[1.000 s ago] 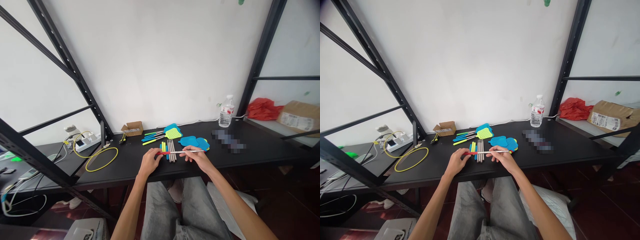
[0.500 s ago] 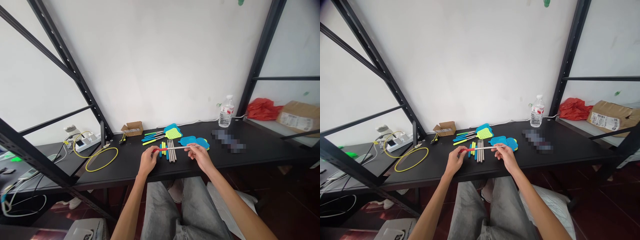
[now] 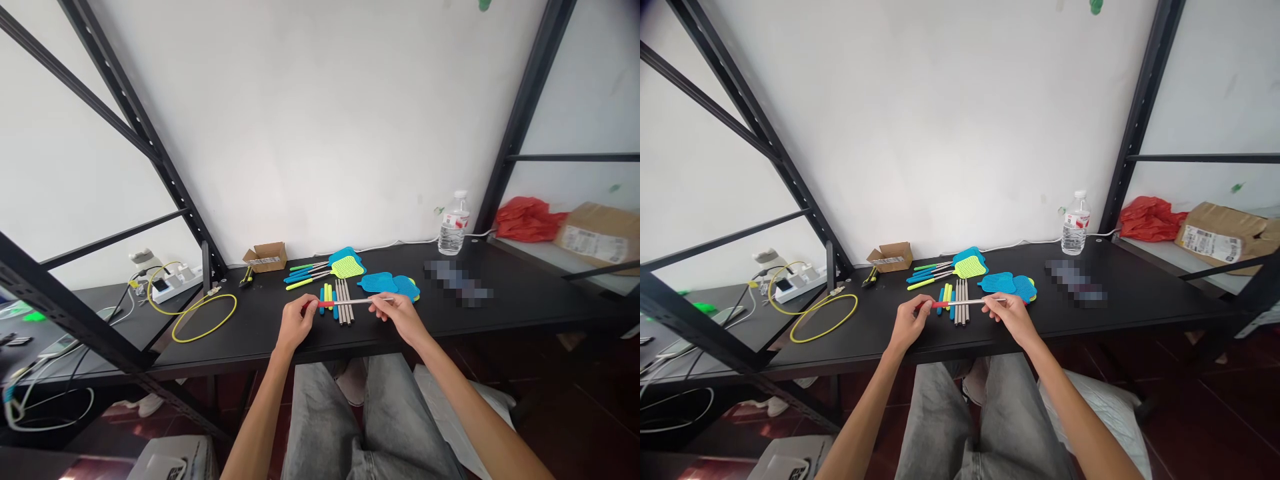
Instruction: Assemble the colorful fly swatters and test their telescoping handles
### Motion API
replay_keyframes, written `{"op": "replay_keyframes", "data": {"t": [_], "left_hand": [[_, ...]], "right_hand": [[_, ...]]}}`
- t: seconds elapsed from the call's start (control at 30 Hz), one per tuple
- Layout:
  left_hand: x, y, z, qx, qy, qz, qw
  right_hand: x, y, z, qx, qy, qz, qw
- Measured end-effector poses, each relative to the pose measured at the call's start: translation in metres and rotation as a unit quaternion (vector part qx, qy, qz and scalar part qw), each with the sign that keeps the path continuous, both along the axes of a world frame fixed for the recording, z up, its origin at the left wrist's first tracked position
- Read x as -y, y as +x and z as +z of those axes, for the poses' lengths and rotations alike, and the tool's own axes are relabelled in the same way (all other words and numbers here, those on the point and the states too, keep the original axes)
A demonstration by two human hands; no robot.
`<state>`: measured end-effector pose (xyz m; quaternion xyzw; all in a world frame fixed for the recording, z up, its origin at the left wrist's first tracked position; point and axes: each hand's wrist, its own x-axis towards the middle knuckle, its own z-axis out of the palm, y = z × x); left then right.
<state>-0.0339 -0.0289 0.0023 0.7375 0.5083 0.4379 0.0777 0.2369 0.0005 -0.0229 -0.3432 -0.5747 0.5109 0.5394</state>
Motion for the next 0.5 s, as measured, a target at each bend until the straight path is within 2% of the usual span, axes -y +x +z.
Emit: {"op": "replay_keyframes", "data": {"t": [0.13, 0.3, 0.4, 0.5], "left_hand": [[0.0020, 0.0024, 0.0016, -0.035, -0.001, -0.009, 0.999], [0.0034, 0.0052, 0.0024, -0.067, 0.003, -0.035, 0.997], [0.0040, 0.0063, 0.0025, -0.087, 0.006, -0.052, 0.995], [0.0041, 0.0063, 0.0025, -0.102, 0.011, -0.055, 0.993]], "right_hand": [[0.0041, -0.0010, 0.0039, 0.093, 0.019, 0.008, 0.995], [0.0094, -0.0042, 0.0068, 0.213, 0.094, 0.008, 0.972], [0.0100, -0.0057, 0.0055, 0.228, 0.103, 0.005, 0.968], [0.0078, -0.0068, 0.0024, 0.201, 0.091, 0.010, 0.975]]}}
